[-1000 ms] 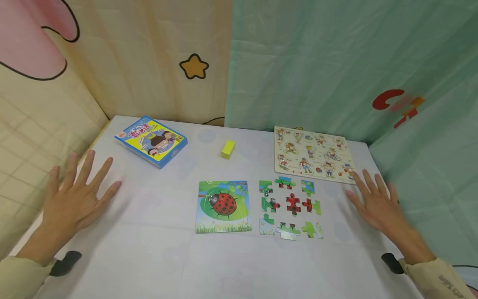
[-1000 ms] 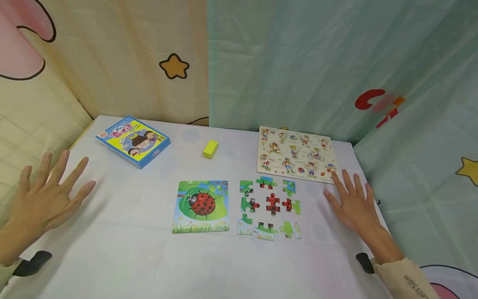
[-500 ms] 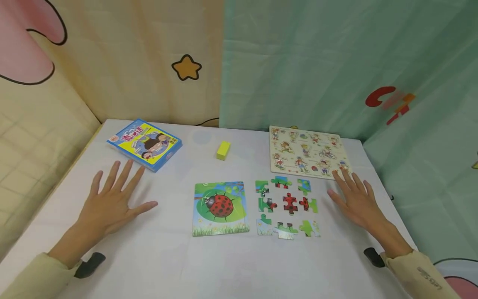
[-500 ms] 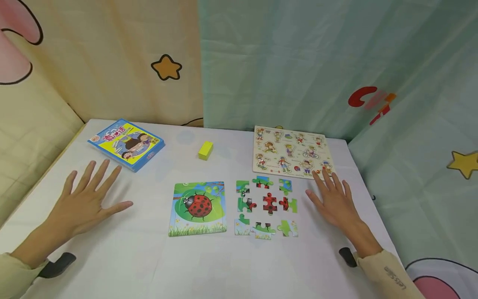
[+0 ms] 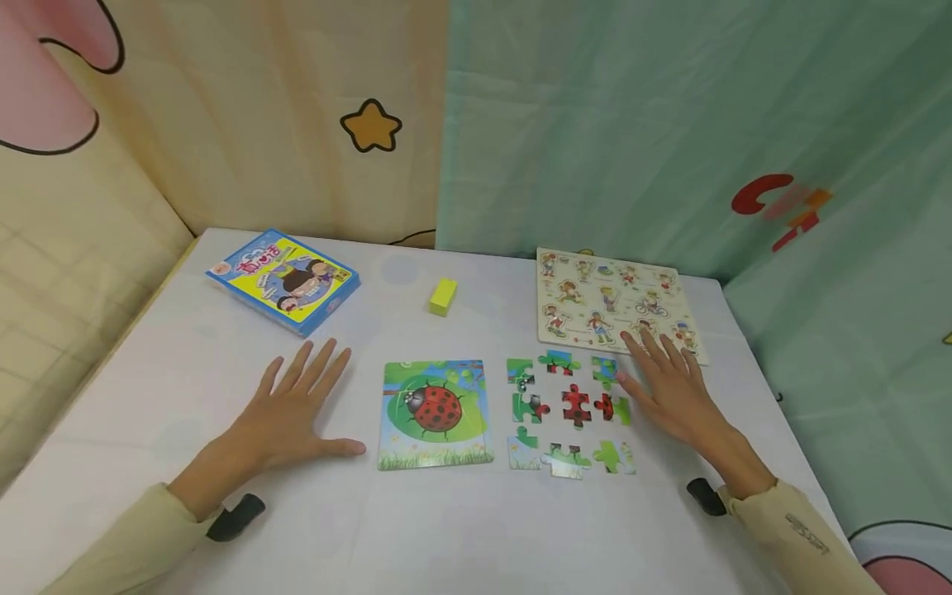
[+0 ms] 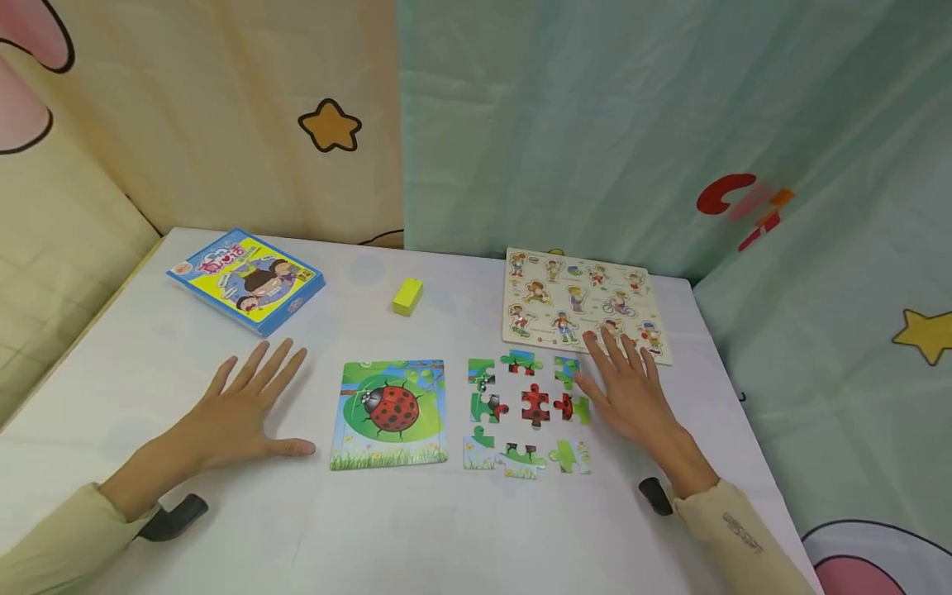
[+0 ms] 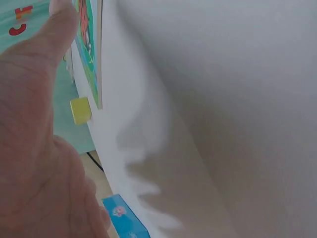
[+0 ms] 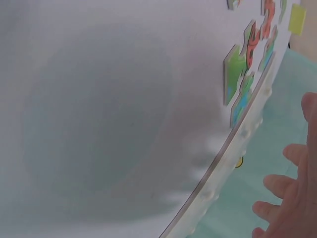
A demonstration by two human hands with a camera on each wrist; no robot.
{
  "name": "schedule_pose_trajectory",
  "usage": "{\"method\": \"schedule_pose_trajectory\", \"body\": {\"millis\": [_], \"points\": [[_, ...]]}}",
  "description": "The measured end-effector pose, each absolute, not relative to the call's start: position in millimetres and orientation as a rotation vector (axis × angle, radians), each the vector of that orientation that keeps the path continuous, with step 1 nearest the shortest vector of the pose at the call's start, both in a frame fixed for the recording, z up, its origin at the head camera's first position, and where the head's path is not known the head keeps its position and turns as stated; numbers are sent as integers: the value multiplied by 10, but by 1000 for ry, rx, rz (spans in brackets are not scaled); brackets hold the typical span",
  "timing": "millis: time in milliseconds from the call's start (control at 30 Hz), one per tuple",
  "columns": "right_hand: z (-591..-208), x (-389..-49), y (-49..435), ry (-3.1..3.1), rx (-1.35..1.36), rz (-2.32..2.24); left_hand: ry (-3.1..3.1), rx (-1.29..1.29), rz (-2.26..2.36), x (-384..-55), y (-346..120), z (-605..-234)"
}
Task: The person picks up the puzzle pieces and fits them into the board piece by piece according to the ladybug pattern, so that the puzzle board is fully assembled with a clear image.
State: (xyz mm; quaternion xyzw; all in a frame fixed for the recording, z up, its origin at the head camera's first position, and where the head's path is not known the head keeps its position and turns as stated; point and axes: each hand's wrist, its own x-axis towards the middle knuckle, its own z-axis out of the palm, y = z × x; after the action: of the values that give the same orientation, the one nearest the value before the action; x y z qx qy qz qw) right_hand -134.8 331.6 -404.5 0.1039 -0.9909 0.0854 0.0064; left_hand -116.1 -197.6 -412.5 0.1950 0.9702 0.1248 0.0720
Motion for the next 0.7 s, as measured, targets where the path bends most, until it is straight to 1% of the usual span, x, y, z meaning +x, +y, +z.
{"method": "schedule_pose_trajectory", "body": {"millis": [300,700], "points": [[-4094,-1410,3096,-3111,385,281,2804,667,487,-1197,-1709,-4226],[-4071,-1438,2814,-3084,554,349,2741,714,531,-1287,-1592,-4281]]}}
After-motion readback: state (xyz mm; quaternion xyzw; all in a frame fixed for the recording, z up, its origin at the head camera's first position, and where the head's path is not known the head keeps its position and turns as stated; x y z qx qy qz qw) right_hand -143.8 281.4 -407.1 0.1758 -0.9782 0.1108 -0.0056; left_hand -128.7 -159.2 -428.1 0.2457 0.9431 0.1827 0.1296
